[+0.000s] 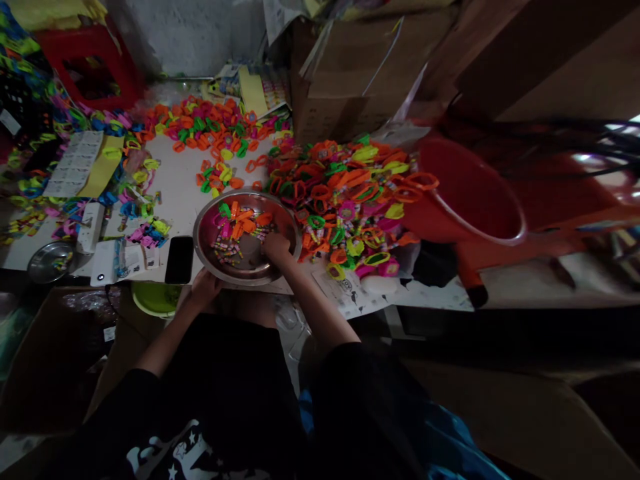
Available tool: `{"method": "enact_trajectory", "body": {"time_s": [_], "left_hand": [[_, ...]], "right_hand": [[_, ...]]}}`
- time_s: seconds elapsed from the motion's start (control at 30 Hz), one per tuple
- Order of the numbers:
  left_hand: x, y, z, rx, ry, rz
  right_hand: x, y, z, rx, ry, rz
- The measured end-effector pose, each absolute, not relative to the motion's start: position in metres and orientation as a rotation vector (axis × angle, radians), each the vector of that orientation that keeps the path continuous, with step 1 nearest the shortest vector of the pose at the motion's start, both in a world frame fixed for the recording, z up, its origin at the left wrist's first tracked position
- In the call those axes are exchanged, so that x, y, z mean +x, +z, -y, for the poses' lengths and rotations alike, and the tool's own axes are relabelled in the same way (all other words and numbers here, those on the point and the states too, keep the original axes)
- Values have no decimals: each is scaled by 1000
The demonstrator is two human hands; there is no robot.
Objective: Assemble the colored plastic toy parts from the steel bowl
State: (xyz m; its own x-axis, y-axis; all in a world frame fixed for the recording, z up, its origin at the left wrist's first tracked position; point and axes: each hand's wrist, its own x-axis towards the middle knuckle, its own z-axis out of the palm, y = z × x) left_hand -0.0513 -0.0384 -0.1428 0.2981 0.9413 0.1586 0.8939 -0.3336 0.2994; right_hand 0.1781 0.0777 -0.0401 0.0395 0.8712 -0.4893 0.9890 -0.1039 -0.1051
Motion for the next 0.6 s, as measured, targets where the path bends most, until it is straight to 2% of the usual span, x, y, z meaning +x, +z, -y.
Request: {"method": "enact_trajectory", "body": {"time_s": [0.4, 0.6], "left_hand": [[-51, -139, 39, 2360, 476, -1716], [-48, -137, 41, 2296, 574, -1730]], "right_hand": [[177, -47, -85, 2115, -838, -1833], [180, -42, -77, 2152, -958, -2003]]}}
